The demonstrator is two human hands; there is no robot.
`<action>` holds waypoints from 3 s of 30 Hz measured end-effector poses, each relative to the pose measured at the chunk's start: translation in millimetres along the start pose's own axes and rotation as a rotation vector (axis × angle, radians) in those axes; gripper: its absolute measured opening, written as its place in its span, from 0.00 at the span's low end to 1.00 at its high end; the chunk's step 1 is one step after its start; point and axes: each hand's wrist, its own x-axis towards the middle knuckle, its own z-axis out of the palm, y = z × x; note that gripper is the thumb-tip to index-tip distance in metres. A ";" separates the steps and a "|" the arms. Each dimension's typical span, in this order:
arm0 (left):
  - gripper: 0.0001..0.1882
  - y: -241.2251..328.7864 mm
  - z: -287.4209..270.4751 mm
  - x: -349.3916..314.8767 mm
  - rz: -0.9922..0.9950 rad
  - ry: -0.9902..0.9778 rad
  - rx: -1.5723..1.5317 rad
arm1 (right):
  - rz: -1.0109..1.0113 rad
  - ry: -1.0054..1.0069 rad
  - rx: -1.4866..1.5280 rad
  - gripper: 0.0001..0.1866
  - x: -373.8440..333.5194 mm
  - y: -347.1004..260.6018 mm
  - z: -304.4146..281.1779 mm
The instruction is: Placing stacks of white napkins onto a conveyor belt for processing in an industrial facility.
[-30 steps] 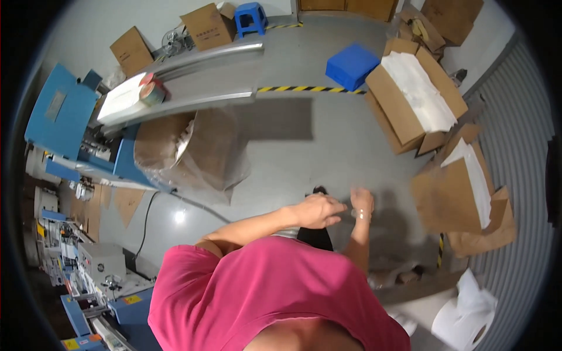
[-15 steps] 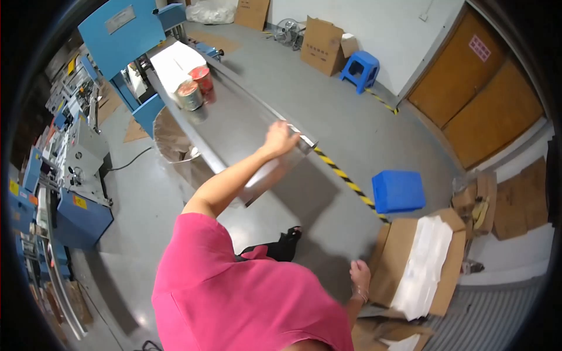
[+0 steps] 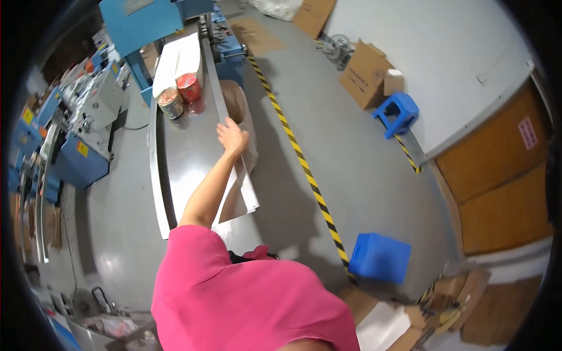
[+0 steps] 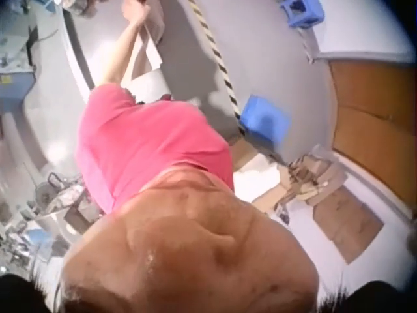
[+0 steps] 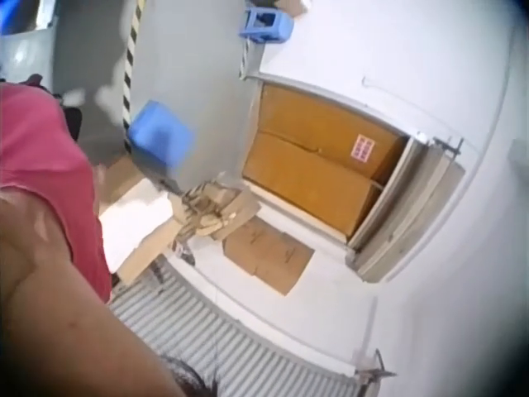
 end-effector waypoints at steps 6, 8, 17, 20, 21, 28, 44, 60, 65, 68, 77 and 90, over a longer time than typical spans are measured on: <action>0.33 6.7 3.0 -4.1 0.097 0.224 -0.079 | 0.251 0.129 -0.098 0.06 149.0 -78.5 -102.6; 0.30 3.3 1.6 -2.1 0.017 0.230 -0.098 | 0.320 0.186 -0.121 0.07 195.2 -104.3 -109.6; 0.21 -7.0 -13.4 3.2 -0.159 0.383 -0.422 | 0.465 0.397 -0.379 0.10 457.8 -222.9 72.0; 0.21 -10.7 9.9 15.3 -0.186 0.328 -0.483 | 0.005 0.071 -1.257 0.09 642.8 -182.2 121.9; 0.21 -27.3 1.4 2.6 -0.219 0.379 -0.410 | -0.113 -0.161 -1.496 0.11 610.2 -213.1 254.4; 0.31 8.5 -8.6 12.5 -0.359 0.404 -0.316 | -0.189 -1.024 -1.144 0.14 519.8 -245.6 572.1; 0.36 34.5 -22.7 122.7 -0.856 0.598 -0.724 | -1.190 -1.753 -0.406 0.07 409.9 -290.3 981.8; 0.26 13.5 4.0 216.9 -0.895 0.944 -0.823 | -1.391 -2.486 0.006 0.13 414.6 -243.9 1076.9; 0.26 10.9 -7.8 220.1 -0.886 0.946 -0.872 | -1.327 -2.583 0.062 0.14 408.6 -248.2 1086.4; 0.27 9.4 -20.6 223.4 -0.858 0.867 -0.906 | -1.315 -2.650 -0.006 0.17 403.5 -258.2 1091.1; 0.39 -3.8 -70.5 200.7 -0.960 0.809 0.270 | -1.150 -2.600 -0.116 0.16 330.7 -238.5 1111.2; 0.40 -17.7 -106.6 146.7 -0.648 0.109 -0.204 | -1.445 -2.518 -0.394 0.18 292.8 -187.2 1114.7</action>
